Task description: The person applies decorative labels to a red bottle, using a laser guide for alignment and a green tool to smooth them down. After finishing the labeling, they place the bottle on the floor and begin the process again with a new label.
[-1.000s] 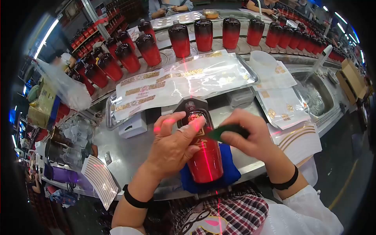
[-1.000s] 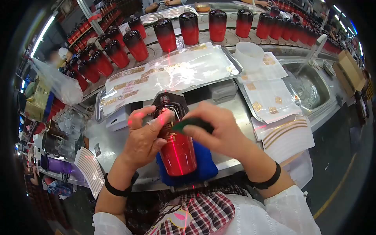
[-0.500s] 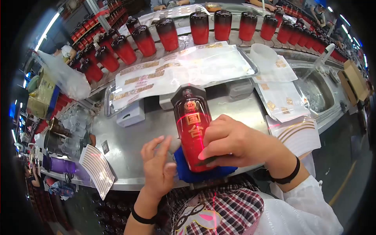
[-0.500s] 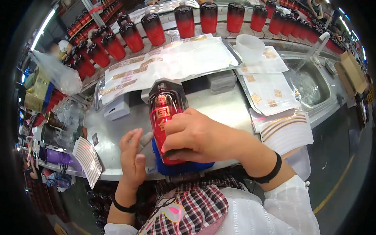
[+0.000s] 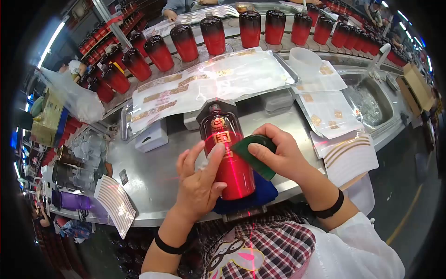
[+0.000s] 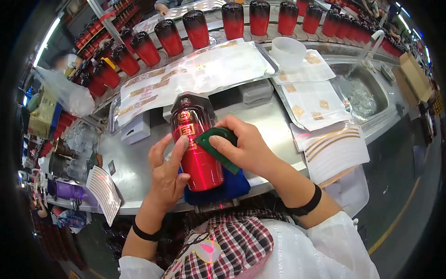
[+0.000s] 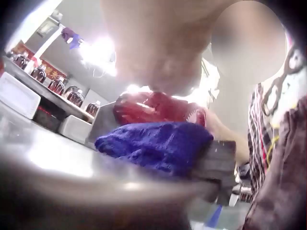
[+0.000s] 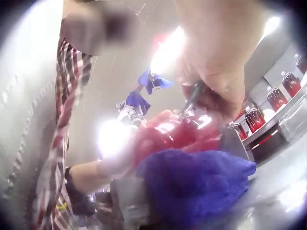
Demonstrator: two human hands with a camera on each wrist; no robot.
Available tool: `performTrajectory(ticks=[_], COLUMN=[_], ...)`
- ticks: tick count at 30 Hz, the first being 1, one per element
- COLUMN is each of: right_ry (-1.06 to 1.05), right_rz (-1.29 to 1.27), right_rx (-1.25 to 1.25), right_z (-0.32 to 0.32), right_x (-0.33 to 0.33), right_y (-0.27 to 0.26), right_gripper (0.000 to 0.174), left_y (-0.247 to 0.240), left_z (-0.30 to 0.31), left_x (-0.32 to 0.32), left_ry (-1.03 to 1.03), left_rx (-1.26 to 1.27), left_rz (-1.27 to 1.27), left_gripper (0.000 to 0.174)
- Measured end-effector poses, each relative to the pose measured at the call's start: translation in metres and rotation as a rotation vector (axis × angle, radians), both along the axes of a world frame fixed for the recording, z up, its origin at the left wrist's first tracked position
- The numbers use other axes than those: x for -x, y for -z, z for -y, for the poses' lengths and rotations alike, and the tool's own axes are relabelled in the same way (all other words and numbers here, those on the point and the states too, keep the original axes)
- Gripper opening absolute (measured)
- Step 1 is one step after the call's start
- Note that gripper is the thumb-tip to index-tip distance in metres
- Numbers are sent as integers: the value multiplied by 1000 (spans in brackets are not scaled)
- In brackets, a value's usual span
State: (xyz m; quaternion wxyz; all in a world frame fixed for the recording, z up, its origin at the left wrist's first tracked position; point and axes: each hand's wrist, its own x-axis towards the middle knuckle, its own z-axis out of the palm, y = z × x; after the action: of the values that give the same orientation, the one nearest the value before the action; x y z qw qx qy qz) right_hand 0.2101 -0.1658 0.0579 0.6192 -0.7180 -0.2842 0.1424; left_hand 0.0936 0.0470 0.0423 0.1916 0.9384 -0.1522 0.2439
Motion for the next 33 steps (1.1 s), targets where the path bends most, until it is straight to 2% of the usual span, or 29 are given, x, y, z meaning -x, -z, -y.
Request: performTrajectory(ticks=[4, 7, 10, 13, 17, 19, 21, 22, 24, 26, 28, 33], right_ry=[101, 138, 178, 199, 154, 92, 69, 49, 44, 42, 47, 68], right_rz=[32, 113, 203, 150, 254, 331, 406, 412, 436, 449, 499, 491], right_rx=[-22, -23, -7, -14, 56, -34, -84, -31, 16, 52, 59, 106], right_z=[5, 9, 16, 26, 21, 17, 22, 27, 31, 31, 29, 33], right_x=[-1, -2, 0, -1, 1, 0, -4, -5, -7, -6, -6, -5], right_y=[6, 5, 0, 1, -6, 0, 5, 2, -1, -4, 0, -2], right_gripper=[25, 25, 26, 27, 26, 29, 33, 39, 38, 37, 36, 34], left_y=[-4, -28, -14, -9, -11, -12, -16, -19, -16, -14, 14, 30], left_z=[-6, 3, 6, 9, 9, 6, -9, -20, -58, -113, -160, -196], left_x=[6, -1, -1, 10, 15, 20, 19, 17, 2, -24, -48, -73], left_ry=[-6, 15, 85, 73, 66, 85, 1, -36, -250, -448, -604, -570], left_rx=[-123, -317, -210, -176, -149, -119, -1, 60, 72, -87, -299, -286], left_rz=[33, -70, -8, 22, 1, -33, -21, -14, 14, -86, 18, -178], left_gripper=[58, 56, 53, 51, 50, 48, 44, 42, 36, 37, 37, 35])
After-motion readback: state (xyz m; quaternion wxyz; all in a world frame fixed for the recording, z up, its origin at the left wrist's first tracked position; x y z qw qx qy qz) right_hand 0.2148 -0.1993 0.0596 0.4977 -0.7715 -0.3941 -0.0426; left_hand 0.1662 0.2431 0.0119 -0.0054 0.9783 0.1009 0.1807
